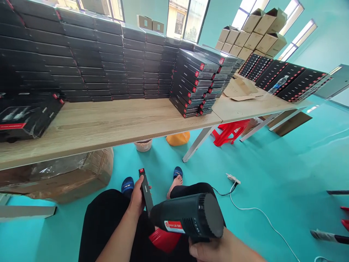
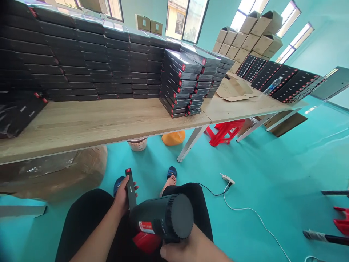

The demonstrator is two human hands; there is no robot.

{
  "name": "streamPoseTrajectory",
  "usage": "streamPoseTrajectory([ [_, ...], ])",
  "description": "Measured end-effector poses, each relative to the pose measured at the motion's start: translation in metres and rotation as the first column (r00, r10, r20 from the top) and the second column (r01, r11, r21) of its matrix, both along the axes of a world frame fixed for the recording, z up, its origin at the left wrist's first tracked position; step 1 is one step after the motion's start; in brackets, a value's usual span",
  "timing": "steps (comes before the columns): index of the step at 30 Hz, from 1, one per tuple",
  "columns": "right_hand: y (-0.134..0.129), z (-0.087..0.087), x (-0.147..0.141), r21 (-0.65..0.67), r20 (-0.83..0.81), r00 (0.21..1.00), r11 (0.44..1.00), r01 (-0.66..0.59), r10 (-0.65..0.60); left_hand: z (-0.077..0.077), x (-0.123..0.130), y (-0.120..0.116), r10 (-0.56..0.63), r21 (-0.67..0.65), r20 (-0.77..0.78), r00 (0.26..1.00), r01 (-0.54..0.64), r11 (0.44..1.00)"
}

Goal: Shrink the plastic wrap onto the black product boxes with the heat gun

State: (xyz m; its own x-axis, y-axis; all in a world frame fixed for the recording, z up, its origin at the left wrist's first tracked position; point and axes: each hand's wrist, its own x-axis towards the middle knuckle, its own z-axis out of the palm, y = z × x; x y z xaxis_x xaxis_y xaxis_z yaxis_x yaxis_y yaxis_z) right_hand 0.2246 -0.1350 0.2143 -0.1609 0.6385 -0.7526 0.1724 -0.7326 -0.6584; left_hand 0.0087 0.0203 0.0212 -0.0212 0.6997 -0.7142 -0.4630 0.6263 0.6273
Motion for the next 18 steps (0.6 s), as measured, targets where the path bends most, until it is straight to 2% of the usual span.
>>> streamPoseTrajectory([
  [2,0.0,0.001,-0.007,-0.028,0.023,0.999,0.999,0.03,-0.029,0.0,-0.001,-0.001,-0.008,0.004,-0.028,1.0,0.008,1.0],
  [5,-0.003,-0.002,-0.008,0.0,0.037,0.999,1.0,-0.03,0.03,0.004,-0.001,-0.003,0.031,0.077,-0.04,0.999,-0.027,0.997],
  [7,-0.005,-0.006,-0.003,0.026,0.058,0.998,0.999,-0.038,0.036,0.009,-0.001,-0.003,0.067,0.073,-0.023,0.998,-0.065,0.995],
  [10,0.0,-0.015,0.012,0.081,0.011,0.994,0.991,0.103,-0.105,0.017,-0.003,-0.002,0.068,-0.005,0.1,0.993,-0.067,0.998],
  [14,0.035,-0.023,0.024,0.184,-0.102,0.944,0.926,0.329,-0.315,0.023,-0.005,-0.005,-0.082,0.013,0.322,0.943,0.082,0.997],
  [16,0.056,-0.024,0.02,0.229,-0.137,0.922,0.894,0.385,-0.362,0.023,-0.005,-0.008,-0.155,0.032,0.37,0.916,0.154,0.988],
  [18,0.069,-0.022,0.012,0.252,-0.18,0.92,0.887,0.386,-0.349,0.022,-0.005,-0.01,-0.172,0.041,0.352,0.92,0.168,0.985],
])
